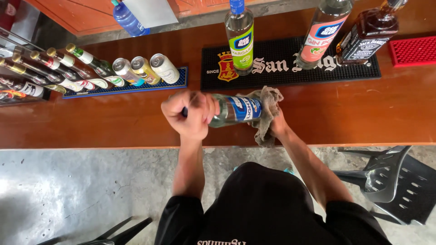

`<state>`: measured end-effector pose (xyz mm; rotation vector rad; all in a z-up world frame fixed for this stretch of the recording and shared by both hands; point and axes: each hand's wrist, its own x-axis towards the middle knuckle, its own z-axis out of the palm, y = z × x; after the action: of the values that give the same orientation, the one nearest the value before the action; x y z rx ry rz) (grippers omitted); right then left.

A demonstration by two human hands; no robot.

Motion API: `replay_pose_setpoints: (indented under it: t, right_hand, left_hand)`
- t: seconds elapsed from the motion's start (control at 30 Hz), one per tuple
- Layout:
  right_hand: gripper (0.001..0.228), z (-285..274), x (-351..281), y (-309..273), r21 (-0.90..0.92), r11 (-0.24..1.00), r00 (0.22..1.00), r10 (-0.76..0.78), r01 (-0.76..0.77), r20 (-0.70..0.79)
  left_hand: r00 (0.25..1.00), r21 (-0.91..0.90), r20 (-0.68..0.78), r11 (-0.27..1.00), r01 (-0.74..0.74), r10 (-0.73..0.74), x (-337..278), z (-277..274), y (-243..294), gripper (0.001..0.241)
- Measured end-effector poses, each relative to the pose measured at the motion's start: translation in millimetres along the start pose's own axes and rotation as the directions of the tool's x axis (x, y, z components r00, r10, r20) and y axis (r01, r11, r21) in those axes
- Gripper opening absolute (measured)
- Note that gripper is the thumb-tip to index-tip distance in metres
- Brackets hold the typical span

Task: Cleaning a bar counter by wiping down the surface and beverage bottles.

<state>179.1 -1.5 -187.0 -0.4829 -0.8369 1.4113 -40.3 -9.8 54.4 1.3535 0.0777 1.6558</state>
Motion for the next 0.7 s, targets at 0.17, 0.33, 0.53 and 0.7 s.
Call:
replay_pose_setpoints:
  t: [0.17,0.33,0.53,0.7]
  right_hand:
    - [0.045,-42,10,9,-0.612,0.764,0.976,-0.209,0.202,0.061]
    - [0.036,-21,4,-20,-0.967,0.254,0.976,-0.215,0.022,-0.035]
    - [0.039,-19,-4,-33,-0.859,0.423,0.91,-0.159,-0.288,-0.384]
    - [0.041,-30,-21,-37,-0.483,0.875,0.943,-0.192,0.038,-0.273]
  left_hand:
    - [0.996,0.3,0.089,0.953,-0.032,0.005,8,27,-3,0.036]
    - [0.992,0.402,0.123,0.915,-0.014,-0.039,16,29,-15,0.041]
    - [0.973,0.404,0.174,0.912,0.071,-0.153,36,19,-48,0.042]
    - [0.944,0.406,0.23,0.905,0.127,-0.236,53,12,-71,0.043]
